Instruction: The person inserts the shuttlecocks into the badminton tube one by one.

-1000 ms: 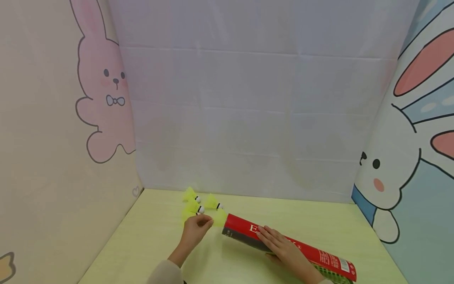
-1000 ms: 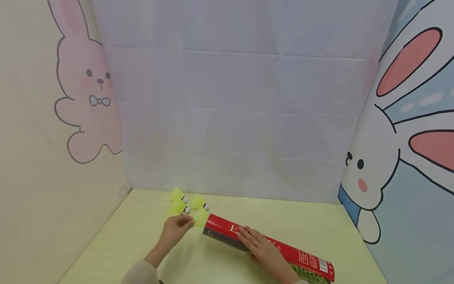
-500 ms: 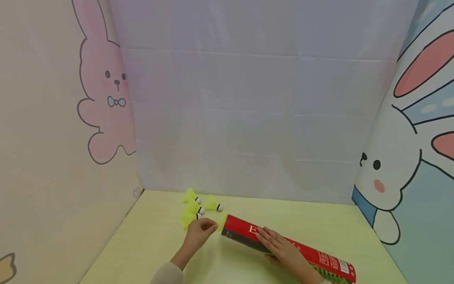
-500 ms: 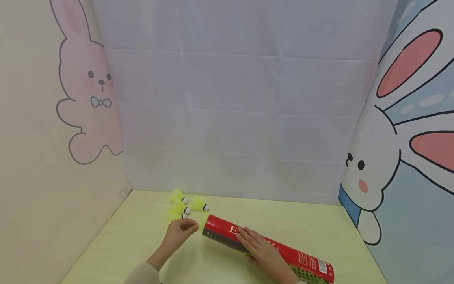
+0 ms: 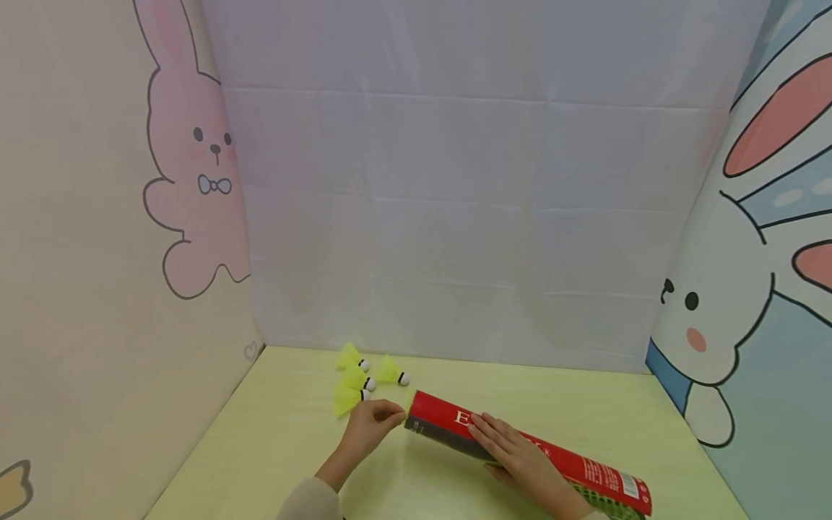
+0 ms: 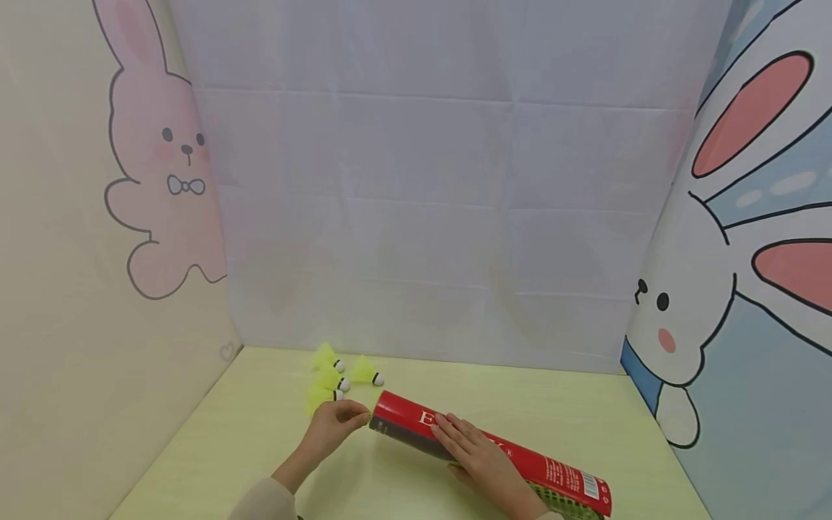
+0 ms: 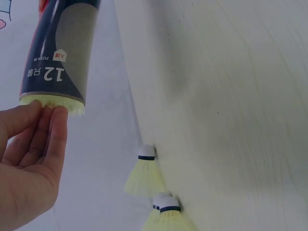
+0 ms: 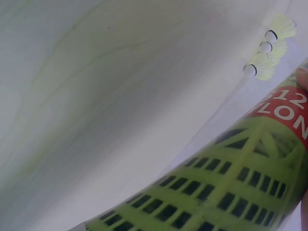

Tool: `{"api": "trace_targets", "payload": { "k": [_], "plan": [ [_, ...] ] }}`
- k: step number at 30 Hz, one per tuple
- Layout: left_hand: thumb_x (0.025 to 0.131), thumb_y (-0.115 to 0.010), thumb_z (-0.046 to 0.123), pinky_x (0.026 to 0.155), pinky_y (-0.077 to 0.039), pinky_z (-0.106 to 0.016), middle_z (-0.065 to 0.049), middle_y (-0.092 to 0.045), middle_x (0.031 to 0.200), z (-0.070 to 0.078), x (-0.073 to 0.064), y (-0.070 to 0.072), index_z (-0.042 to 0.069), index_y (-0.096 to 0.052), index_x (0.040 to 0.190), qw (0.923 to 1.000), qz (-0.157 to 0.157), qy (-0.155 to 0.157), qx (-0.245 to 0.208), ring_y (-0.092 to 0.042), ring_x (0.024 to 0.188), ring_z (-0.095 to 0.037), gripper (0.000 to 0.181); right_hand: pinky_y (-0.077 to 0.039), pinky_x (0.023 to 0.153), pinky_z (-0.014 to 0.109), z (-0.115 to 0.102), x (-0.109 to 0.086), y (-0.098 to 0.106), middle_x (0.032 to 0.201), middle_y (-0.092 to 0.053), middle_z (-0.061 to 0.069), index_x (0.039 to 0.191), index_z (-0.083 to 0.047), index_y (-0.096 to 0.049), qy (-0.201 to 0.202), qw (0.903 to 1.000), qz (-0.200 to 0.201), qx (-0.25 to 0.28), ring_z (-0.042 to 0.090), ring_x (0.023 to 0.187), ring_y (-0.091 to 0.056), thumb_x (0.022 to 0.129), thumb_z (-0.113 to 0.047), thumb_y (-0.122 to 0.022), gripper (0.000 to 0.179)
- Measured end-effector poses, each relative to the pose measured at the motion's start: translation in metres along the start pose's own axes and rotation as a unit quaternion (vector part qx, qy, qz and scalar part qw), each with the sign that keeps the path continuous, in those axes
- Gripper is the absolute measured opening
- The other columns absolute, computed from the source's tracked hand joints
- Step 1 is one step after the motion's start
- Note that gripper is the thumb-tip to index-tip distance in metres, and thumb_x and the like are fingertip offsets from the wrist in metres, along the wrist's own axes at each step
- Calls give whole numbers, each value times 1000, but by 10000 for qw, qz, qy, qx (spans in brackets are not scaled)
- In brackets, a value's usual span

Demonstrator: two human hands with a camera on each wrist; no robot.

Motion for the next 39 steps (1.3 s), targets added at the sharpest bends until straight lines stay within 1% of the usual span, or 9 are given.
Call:
{"api": "trace_targets", "payload": {
  "k": [8, 14, 18, 23, 27, 30, 32, 35, 39],
  "plan": [
    [88, -70, 11, 65, -54, -23, -7, -72, 87, -1, 2, 1, 3, -74, 91, 9989, -450, -56, -99, -68, 76, -16, 9, -14, 113, 20, 0, 1, 1, 148, -42, 14, 144, -1, -41, 91, 9999, 46, 37, 29, 134, -40, 102, -42, -39, 59],
    [88, -69, 8, 69, -57, -37, -8, -72, 86, -3, 6, 2, 2, -74, 92, 9972, -729, 91, -122, -69, 76, -21, 9, -14, 113, 20, 1, 0, -1, 146, -43, 14, 144, -1, -41, 152, 9999, 19, 5, 28, 133, -41, 102, -42, -38, 59],
    [88, -69, 7, 69, -57, -43, -7, -72, 85, -5, 7, 2, 2, -75, 91, 9966, -813, 114, -64, -68, 73, -17, 8, -15, 112, 20, 1, -1, -3, 146, -44, 14, 144, -2, -41, 136, 9999, 5, -2, 29, 132, -42, 102, -43, -36, 59],
    [87, -70, 10, 70, -57, -44, -8, -72, 85, -7, 6, 3, 2, -75, 90, 9961, -877, 78, -76, -68, 74, -16, 10, -15, 113, 20, 2, -3, -3, 146, -44, 14, 144, -1, -41, 162, 9999, 25, 40, 30, 131, -43, 102, -43, -35, 59],
    [87, -70, 12, 69, -57, -34, -8, -72, 86, -10, 6, 5, 2, -75, 90, 9963, -847, 51, -125, -69, 76, -18, 11, -16, 112, 20, 2, -5, -4, 146, -44, 14, 144, -1, -42, 114, 9999, 36, 37, 30, 131, -44, 102, -43, -37, 59],
    [88, -69, 11, 68, -57, -27, -9, -72, 87, -14, 5, 9, 2, -74, 90, 9979, -633, 78, -149, -69, 78, -20, 11, -16, 111, 20, 2, -5, -4, 147, -43, 13, 144, -2, -41, 54, 10000, 7, 50, 30, 131, -44, 101, -44, -37, 60],
    [88, -69, 9, 69, -56, -27, -10, -72, 88, -18, 4, 12, 2, -74, 91, 9991, -366, 136, -177, -69, 78, -20, 9, -15, 111, 20, 2, -5, -4, 147, -43, 12, 145, -3, -41, 43, 10000, -12, 52, 30, 131, -43, 101, -44, -37, 60],
    [88, -69, 7, 69, -56, -26, -11, -72, 87, -22, 3, 19, 1, -73, 92, 9993, 178, 275, -201, -68, 78, -19, 8, -15, 112, 20, 2, -5, -5, 147, -43, 13, 144, -2, -41, 61, 10000, -6, 54, 30, 132, -43, 102, -44, -35, 59],
    [88, -69, 6, 66, -54, -25, -11, -72, 87, -29, 3, 29, 1, -73, 94, 9948, 931, 409, 61, -68, 79, -21, 9, -15, 113, 20, 1, -6, -4, 146, -44, 15, 143, -1, -42, 87, 10000, 29, 18, 30, 132, -43, 103, -42, -34, 59]
  ]
}}
Point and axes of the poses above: each hand's wrist, its own x-axis towards the middle knuckle, its own y-axis out of the back of the hand, z = x × y, the point moved 1 cm from there along x, towards the middle knuckle
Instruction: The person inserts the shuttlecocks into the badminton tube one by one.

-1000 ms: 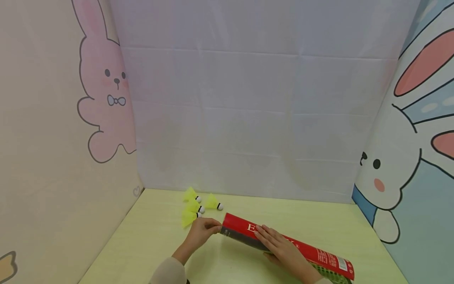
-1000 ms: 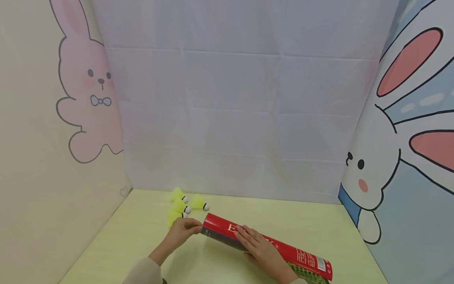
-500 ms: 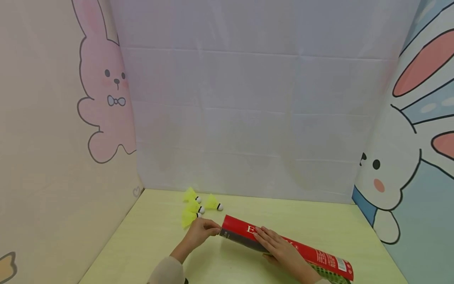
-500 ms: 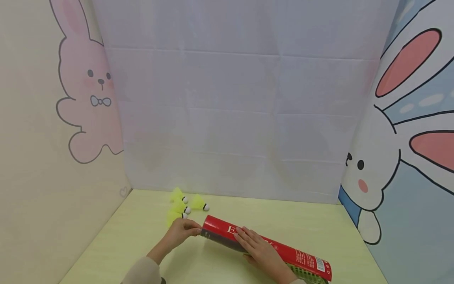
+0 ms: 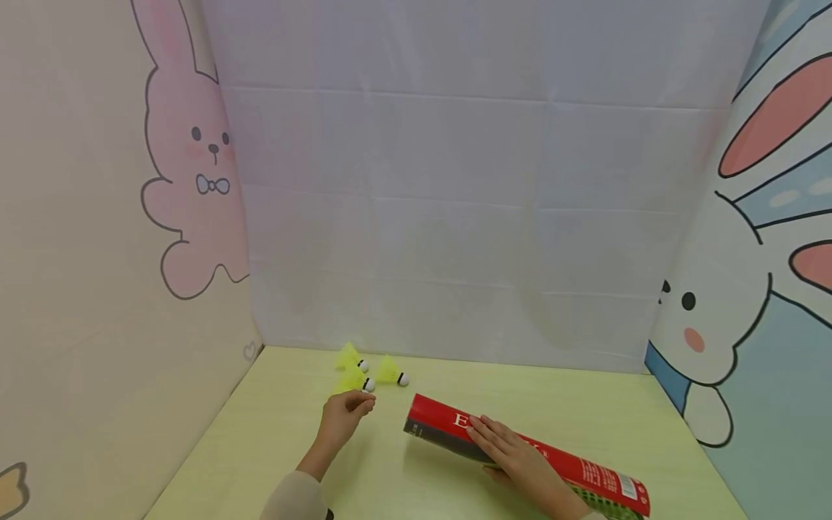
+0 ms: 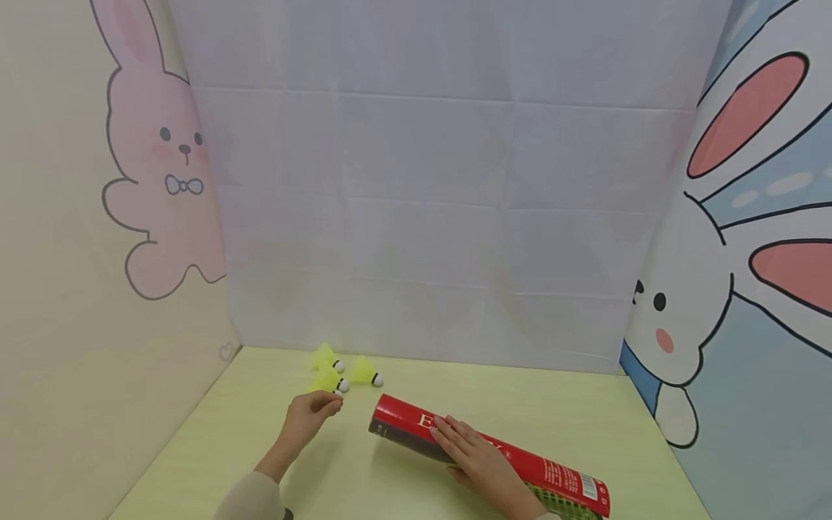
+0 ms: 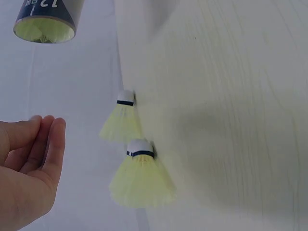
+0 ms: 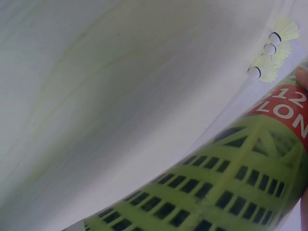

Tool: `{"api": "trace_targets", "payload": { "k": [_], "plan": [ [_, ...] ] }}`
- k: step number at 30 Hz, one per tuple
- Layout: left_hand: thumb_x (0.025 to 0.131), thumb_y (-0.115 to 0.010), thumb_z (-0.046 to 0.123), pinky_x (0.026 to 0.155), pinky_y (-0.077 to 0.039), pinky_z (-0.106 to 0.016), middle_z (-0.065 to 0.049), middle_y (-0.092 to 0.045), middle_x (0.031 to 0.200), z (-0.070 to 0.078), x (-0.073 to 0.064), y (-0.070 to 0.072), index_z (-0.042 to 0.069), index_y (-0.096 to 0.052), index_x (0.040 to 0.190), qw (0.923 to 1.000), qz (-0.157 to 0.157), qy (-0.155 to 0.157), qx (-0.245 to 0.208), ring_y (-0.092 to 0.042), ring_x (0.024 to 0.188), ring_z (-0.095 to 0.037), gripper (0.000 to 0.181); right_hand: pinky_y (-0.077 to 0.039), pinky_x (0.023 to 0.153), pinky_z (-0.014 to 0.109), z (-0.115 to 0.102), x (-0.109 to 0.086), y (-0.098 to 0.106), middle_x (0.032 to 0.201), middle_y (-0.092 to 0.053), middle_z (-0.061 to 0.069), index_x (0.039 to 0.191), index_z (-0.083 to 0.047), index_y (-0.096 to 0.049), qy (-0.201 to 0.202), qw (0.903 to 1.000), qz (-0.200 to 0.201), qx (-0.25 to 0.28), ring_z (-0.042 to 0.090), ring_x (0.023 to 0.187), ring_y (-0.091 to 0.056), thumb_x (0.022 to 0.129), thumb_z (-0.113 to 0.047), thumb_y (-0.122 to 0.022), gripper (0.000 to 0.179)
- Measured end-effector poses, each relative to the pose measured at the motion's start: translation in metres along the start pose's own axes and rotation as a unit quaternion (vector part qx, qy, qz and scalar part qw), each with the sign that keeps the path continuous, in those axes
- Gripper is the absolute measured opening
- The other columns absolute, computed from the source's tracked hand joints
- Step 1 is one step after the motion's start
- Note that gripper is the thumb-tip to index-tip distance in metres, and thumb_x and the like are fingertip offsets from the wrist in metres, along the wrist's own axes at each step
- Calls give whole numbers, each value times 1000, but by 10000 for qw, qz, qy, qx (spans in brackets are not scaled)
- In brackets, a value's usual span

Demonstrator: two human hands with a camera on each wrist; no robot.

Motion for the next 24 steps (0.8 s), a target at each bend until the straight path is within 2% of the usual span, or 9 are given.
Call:
{"api": "trace_targets", "payload": {
  "k": [3, 7, 11, 15, 21, 24],
  "plan": [
    [88, -68, 4, 62, -52, -22, -13, -72, 90, -7, 4, 7, 0, -73, 95, 9982, 509, 51, 296, -67, 79, -24, 9, -15, 112, 20, 0, -1, 1, 146, -44, 15, 143, -1, -43, -15, 10000, 6, -16, 29, 132, -42, 103, -42, -33, 58],
    [88, -67, -1, 59, -51, -22, -15, -71, 92, -19, 8, 16, -2, -72, 97, 9913, 1106, 80, 713, -66, 79, -27, 10, -15, 112, 19, 0, -2, 2, 146, -43, 14, 144, -2, -42, -33, 10000, 5, -24, 28, 133, -41, 103, -43, -33, 59],
    [88, -66, -3, 60, -53, -27, -18, -70, 91, -30, 11, 23, -6, -70, 98, 9832, 1487, 110, 1051, -66, 79, -29, 12, -14, 113, 20, 0, -3, 1, 146, -43, 14, 144, -2, -41, -22, 10000, 10, -31, 28, 133, -41, 103, -43, -32, 59],
    [87, -65, -5, 61, -54, -33, -21, -68, 88, -37, 11, 28, -11, -67, 100, 9802, 1554, 240, 1201, -65, 78, -32, 14, -15, 112, 20, 0, -3, 1, 147, -43, 14, 144, -2, -41, -24, 10000, 7, -41, 29, 133, -42, 103, -43, -32, 59],
    [88, -65, -3, 58, -54, -35, -23, -67, 87, -46, 7, 29, -14, -65, 100, 9816, 1354, 738, 1125, -65, 77, -34, 16, -15, 112, 20, 0, -4, 2, 148, -42, 12, 144, -3, -41, -79, 10000, -47, -19, 28, 133, -42, 102, -43, -37, 59],
    [87, -66, -2, 57, -53, -34, -23, -66, 85, -51, 6, 27, -14, -65, 99, 9820, 1251, 875, 1112, -64, 76, -33, 17, -15, 112, 20, 0, -3, 2, 148, -42, 12, 145, -3, -41, -93, 9999, -72, 12, 28, 133, -41, 102, -43, -38, 59]
  ]
}}
Point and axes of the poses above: each hand's wrist, its own x-axis towards the middle knuckle, its own y-axis out of the back of the hand, z = x × y, the point moved 1 cm from there along x, towards the middle knuckle
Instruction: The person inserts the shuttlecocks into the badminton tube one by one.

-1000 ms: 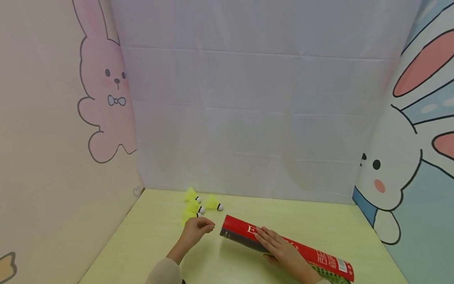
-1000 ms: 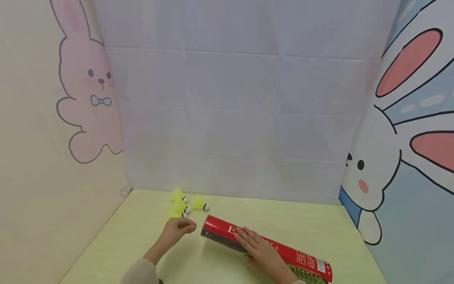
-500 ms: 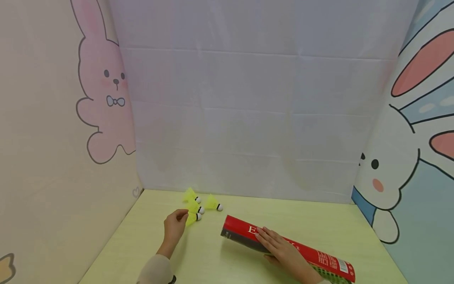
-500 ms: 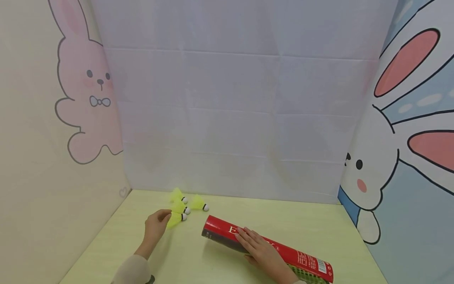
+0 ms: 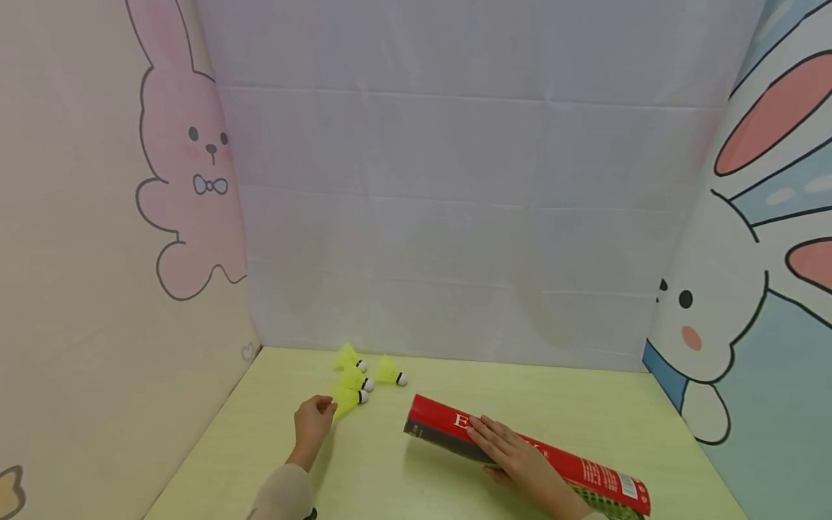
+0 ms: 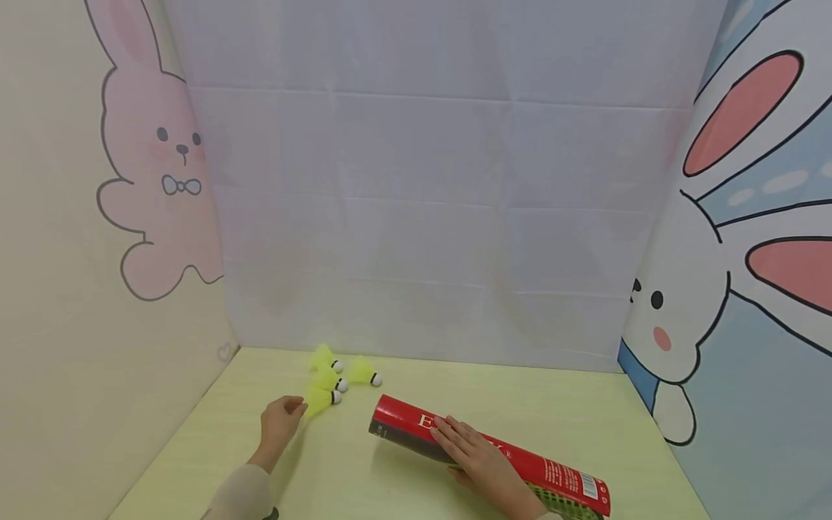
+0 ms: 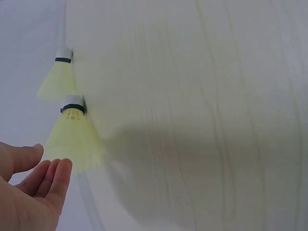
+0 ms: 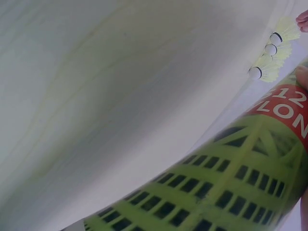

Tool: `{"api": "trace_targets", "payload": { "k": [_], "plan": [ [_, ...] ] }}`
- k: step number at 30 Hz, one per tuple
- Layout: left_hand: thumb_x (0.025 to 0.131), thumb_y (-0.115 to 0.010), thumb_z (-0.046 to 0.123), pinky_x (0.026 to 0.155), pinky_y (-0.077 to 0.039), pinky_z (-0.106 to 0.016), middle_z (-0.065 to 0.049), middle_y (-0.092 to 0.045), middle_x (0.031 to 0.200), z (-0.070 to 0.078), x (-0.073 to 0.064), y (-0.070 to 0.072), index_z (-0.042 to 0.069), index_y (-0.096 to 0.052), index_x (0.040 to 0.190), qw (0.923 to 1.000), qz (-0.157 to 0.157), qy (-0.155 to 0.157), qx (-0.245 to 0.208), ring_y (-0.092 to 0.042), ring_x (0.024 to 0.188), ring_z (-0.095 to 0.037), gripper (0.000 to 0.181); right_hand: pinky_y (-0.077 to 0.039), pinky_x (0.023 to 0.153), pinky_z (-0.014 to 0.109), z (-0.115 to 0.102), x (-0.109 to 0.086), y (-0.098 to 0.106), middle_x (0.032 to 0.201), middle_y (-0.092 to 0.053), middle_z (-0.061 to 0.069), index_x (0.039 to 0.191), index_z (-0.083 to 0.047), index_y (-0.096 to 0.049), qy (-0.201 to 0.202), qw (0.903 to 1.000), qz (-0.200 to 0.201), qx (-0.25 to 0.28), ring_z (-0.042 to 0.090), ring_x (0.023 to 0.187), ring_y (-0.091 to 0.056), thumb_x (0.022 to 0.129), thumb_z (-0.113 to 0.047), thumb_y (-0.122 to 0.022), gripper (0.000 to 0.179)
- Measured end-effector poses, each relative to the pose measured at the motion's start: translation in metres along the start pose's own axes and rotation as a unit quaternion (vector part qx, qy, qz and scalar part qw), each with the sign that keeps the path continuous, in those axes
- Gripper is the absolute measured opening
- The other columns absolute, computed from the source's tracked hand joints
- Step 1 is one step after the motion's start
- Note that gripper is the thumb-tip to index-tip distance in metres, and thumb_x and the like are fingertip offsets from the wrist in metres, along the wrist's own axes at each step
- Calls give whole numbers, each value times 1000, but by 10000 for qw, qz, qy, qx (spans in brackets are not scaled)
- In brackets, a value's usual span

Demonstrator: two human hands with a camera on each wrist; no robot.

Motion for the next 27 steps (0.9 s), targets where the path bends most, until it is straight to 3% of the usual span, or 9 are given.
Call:
{"api": "trace_targets", "payload": {
  "k": [12, 27],
  "plan": [
    [85, -69, 0, 58, -52, -34, -19, -68, 80, -8, 3, -11, -11, -69, 88, 9999, -55, -17, 134, -64, 72, -30, 11, -14, 113, 20, 0, 0, 0, 149, -41, 12, 146, -4, -39, -63, 9999, -75, 113, 29, 134, -40, 102, -43, -37, 59],
    [86, -69, 1, 55, -50, -31, -12, -68, 73, -6, 0, -9, -8, -71, 86, 9995, -182, -133, 211, -63, 63, -20, 9, -16, 112, 20, 0, 0, -1, 146, -44, 14, 144, -2, -41, 78, 9999, 78, 68, 29, 133, -42, 102, -40, -39, 57]
  ]
}}
Point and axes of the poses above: each hand's wrist, its own x-axis towards the middle knuckle, its own y-axis out of the back of the hand, z = x × y, the point moved 1 cm from there along x, towards the middle knuckle
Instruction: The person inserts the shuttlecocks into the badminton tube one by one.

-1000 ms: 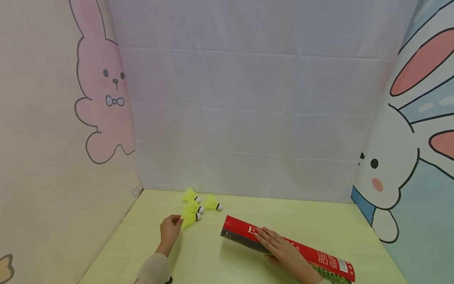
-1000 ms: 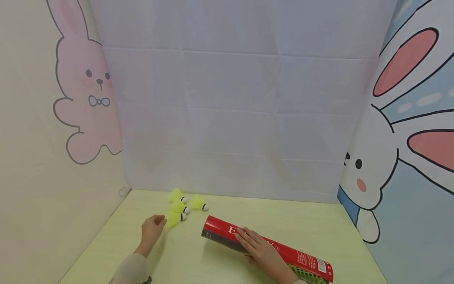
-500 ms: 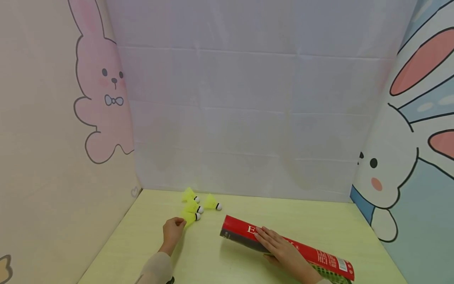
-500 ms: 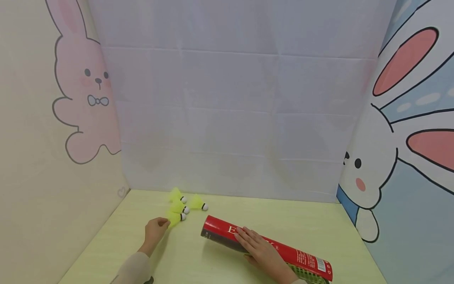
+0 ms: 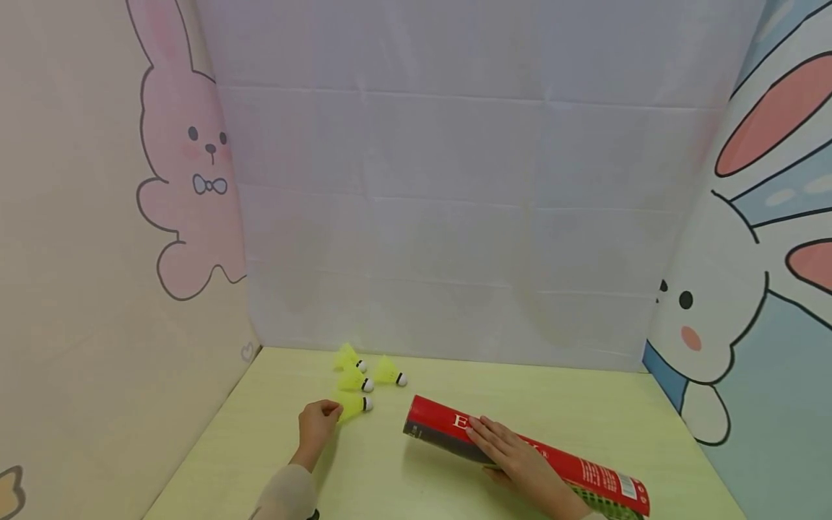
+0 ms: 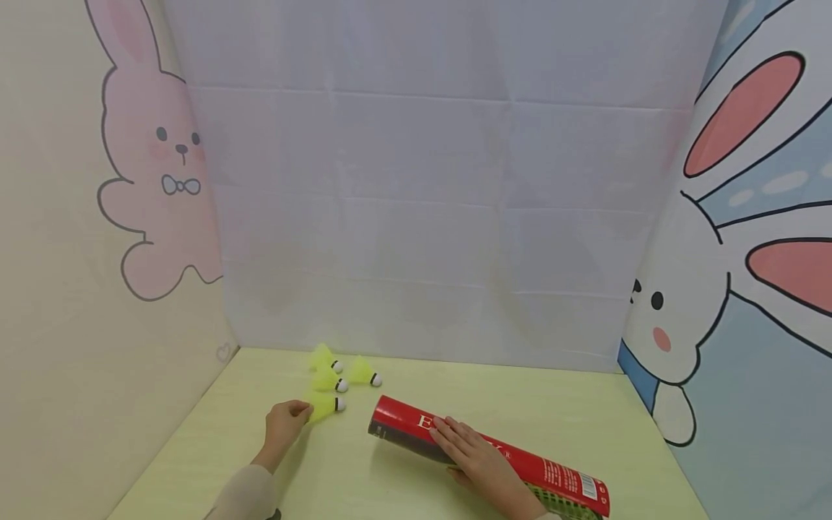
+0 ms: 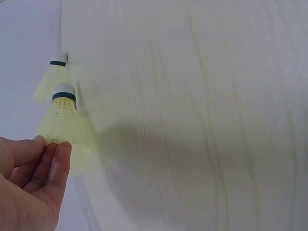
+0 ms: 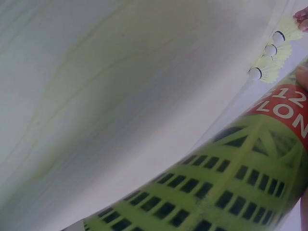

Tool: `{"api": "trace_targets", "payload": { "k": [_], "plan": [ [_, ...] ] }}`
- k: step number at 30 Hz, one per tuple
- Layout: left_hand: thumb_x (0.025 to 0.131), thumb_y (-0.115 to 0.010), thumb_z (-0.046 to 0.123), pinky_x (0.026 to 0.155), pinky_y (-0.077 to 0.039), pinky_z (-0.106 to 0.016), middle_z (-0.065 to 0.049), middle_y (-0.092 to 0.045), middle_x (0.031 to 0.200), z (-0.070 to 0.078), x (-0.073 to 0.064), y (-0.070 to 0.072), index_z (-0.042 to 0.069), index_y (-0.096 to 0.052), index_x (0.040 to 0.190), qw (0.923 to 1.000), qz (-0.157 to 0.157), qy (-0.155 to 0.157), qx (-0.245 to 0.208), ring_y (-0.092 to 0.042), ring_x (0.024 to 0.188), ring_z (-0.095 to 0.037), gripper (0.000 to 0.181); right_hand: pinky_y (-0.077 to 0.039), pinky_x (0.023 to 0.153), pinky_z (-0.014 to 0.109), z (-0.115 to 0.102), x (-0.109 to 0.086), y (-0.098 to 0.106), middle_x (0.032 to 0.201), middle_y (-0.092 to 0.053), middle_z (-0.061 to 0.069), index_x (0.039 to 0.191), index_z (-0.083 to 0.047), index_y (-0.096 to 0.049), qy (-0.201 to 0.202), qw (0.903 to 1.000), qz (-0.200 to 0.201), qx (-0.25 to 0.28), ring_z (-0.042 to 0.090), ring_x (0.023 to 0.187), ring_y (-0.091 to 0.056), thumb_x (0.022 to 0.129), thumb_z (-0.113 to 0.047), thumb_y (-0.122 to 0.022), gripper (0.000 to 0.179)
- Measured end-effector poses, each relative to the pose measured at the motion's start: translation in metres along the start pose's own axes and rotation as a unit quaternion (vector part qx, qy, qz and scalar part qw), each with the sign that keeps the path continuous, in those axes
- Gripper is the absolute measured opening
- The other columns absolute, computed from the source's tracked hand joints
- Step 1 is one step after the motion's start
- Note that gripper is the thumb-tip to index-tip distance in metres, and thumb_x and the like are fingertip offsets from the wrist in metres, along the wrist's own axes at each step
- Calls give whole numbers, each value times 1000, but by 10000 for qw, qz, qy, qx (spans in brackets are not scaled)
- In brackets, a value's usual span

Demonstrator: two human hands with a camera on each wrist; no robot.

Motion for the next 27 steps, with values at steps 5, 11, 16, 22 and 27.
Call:
{"api": "trace_targets", "payload": {
  "k": [5, 11, 16, 22, 27],
  "plan": [
    [86, -70, 2, 53, -48, -27, -7, -67, 72, 5, -1, 1, -6, -72, 87, 10000, -53, -70, 1, -59, 62, -15, 8, -14, 112, 19, 0, 1, 0, 146, -43, 14, 145, -2, -41, 11, 10000, -20, 55, 29, 133, -42, 102, -40, -41, 57],
    [86, -70, 3, 53, -48, -26, -6, -68, 72, 12, -3, 2, -4, -72, 87, 9996, -107, -252, -114, -60, 62, -14, 7, -15, 112, 20, 1, 1, 0, 146, -43, 15, 145, -1, -40, 35, 10000, -8, 55, 30, 133, -41, 102, -39, -41, 57],
    [86, -70, 4, 53, -48, -24, -5, -68, 73, 21, -6, 4, -3, -73, 87, 9990, -166, -345, -215, -60, 63, -12, 7, -14, 112, 20, 1, 0, 1, 146, -44, 15, 145, -1, -40, 20, 10000, -33, 63, 30, 132, -42, 101, -38, -45, 57],
    [87, -70, 5, 55, -50, -23, -7, -70, 77, 36, -11, 8, -2, -73, 89, 9977, -274, -466, -399, -62, 66, -14, 8, -14, 112, 20, 0, 0, 2, 147, -43, 14, 144, -2, -41, -19, 10000, -28, 35, 30, 132, -42, 102, -41, -38, 58],
    [87, -71, 8, 56, -51, -22, -7, -70, 78, 48, -17, 13, -2, -73, 90, 9965, -352, -550, -515, -64, 68, -15, 10, -14, 113, 20, -1, 1, 3, 147, -43, 15, 144, -1, -42, -10, 10000, 12, 41, 30, 133, -42, 103, -41, -37, 58]
  ]
}}
Point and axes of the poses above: each hand's wrist, its own x-axis towards the middle knuckle, its own y-axis out of the back of the hand, z = x × y, the point moved 1 cm from there along x, towards the middle knuckle
